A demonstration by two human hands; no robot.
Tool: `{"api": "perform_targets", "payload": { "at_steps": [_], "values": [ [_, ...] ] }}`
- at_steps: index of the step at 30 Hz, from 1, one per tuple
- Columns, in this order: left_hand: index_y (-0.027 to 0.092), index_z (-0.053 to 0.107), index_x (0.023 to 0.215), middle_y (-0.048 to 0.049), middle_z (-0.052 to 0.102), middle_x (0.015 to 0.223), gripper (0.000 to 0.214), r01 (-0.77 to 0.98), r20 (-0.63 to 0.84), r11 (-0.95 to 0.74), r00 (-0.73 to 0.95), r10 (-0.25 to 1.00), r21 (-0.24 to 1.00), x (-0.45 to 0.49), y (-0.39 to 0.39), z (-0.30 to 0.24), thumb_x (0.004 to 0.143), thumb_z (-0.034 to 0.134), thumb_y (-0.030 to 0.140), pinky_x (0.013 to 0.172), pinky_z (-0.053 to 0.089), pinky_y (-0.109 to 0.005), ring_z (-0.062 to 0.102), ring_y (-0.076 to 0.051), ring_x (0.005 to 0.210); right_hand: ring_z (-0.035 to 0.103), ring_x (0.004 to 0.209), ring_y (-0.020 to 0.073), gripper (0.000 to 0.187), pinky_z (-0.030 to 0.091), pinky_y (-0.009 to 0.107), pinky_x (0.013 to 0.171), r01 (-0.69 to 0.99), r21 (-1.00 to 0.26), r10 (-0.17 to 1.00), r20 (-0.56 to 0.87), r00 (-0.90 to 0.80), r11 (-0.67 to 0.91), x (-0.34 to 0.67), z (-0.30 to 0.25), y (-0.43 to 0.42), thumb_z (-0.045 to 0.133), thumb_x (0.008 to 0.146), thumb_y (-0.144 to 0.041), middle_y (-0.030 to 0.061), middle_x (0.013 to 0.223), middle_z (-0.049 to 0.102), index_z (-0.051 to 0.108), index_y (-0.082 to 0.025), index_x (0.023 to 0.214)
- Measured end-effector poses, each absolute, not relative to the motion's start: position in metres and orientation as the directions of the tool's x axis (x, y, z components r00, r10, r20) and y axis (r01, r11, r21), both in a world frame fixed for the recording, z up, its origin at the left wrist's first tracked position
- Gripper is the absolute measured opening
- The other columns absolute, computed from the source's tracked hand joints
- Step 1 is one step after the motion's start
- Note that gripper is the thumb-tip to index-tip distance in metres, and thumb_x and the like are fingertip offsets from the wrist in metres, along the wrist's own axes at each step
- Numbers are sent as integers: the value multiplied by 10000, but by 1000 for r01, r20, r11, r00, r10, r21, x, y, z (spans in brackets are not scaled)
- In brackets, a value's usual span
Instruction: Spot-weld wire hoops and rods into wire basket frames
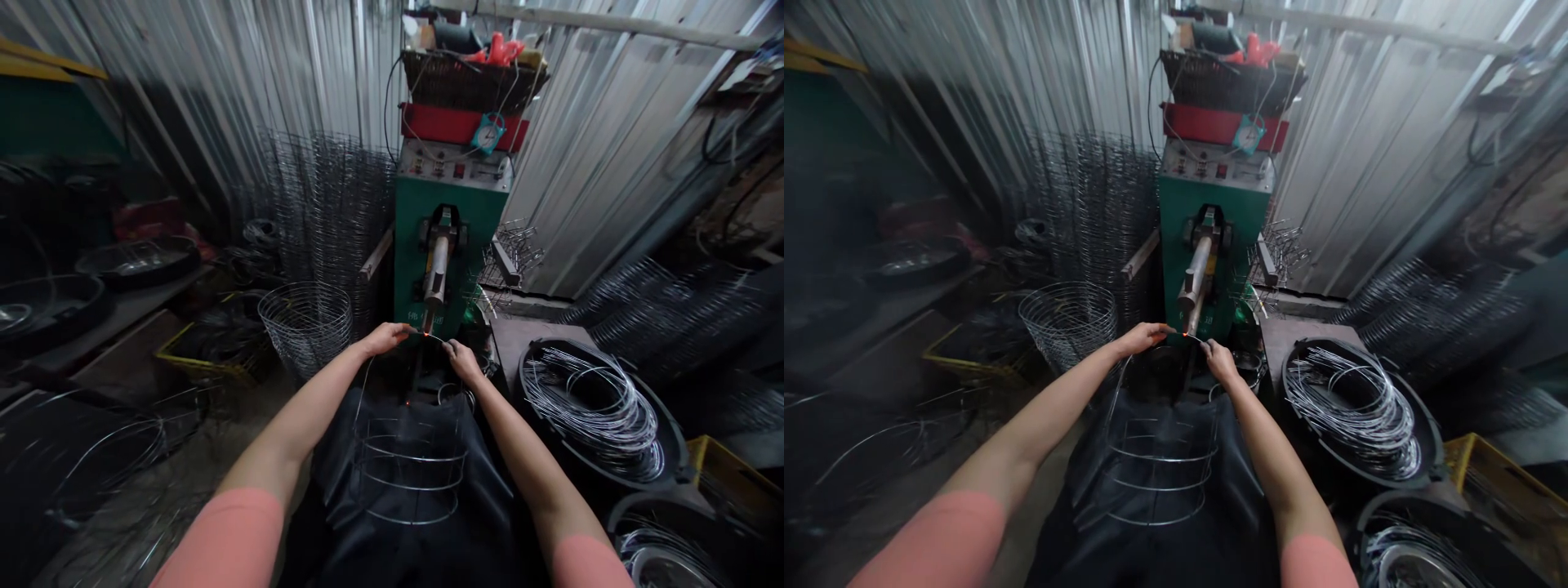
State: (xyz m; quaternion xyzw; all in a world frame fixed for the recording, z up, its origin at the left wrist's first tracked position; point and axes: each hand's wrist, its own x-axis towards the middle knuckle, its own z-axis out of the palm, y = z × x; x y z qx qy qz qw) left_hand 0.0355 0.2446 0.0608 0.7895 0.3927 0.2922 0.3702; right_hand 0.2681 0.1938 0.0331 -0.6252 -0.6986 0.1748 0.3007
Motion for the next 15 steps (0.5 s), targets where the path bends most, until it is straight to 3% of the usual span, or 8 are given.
{"api": "perform_targets", "payload": {
  "at_steps": [6,10,12,15],
  "values": [
    [146,664,1013,-46,690,920,308,413,142,-386,509,849,825,40,242,62,758,503,209,773,440,-253,600,-160,812,534,603,166,322,370,248,569,769,-626,985,170,-23,127,262,34,195,355,848,-404,20,621,570,545,-200,685],
    [141,621,1112,-32,674,816,393,443,73,-327,499,864,835,34,239,72,766,524,299,696,437,-253,565,-142,679,609,773,186,319,443,262,673,784,-611,984,178,-2,112,283,37,161,375,859,-403,53,832,661,616,-197,897],
    [175,552,1210,-20,661,839,504,436,96,-324,468,879,840,16,229,77,743,571,364,726,430,-258,562,-148,723,603,910,211,320,454,300,772,854,-512,967,250,48,90,321,36,119,413,855,-402,78,1010,650,608,-200,1010],
    [208,456,1286,-21,639,868,648,380,64,-183,305,950,907,-29,191,71,710,606,462,744,436,-268,564,-162,805,620,807,232,341,492,351,695,939,-301,907,328,264,-165,399,28,36,401,872,-400,113,943,654,620,-172,998]
  ]
}}
